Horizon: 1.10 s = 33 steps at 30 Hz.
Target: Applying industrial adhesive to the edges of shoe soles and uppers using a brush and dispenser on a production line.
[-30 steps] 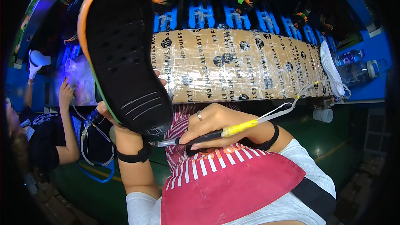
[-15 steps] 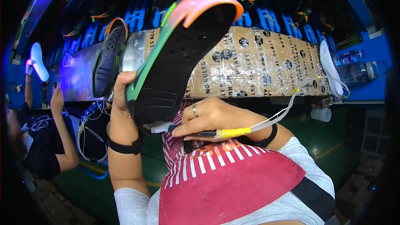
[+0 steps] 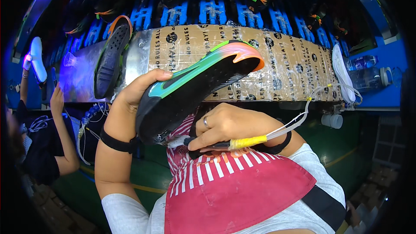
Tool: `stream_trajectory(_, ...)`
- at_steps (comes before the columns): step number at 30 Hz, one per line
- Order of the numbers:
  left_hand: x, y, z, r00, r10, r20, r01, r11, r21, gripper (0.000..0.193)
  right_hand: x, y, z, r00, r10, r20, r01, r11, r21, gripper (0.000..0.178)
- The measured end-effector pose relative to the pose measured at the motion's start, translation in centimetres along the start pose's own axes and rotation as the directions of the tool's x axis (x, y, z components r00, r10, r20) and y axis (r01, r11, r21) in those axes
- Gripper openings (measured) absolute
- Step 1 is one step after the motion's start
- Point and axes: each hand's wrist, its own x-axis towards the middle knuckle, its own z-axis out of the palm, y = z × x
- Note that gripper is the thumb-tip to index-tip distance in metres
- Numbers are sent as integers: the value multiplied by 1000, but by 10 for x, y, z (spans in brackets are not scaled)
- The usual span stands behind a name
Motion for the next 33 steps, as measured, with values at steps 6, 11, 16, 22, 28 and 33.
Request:
stream_trajectory(6,25,6,-13,966,-241,91,243,970,-6,38,-6,4,1,992,-20,-121,9,996,-89,23)
stream_trajectory(11,34,5,-21,977,-200,69,199,980,25,40,-15,4,-4,992,-17,-121,12,999,-44,25)
stream_trajectory(16,31,3,-16,992,-81,95,77,996,44,40,-20,4,-3,986,-3,-166,-18,992,-126,26)
stream_trajectory(22,29,8,-12,988,-149,32,147,988,49,39,-27,4,-4,974,-13,-225,-20,989,-148,28)
stream_trajectory(28,32,9,-20,992,-105,65,97,988,117,37,-31,1,-1,995,0,-100,-20,979,-201,28)
stream_trajectory(33,29,10,-20,987,-98,128,91,994,64,35,-36,1,-3,972,-37,-233,-59,918,-391,32)
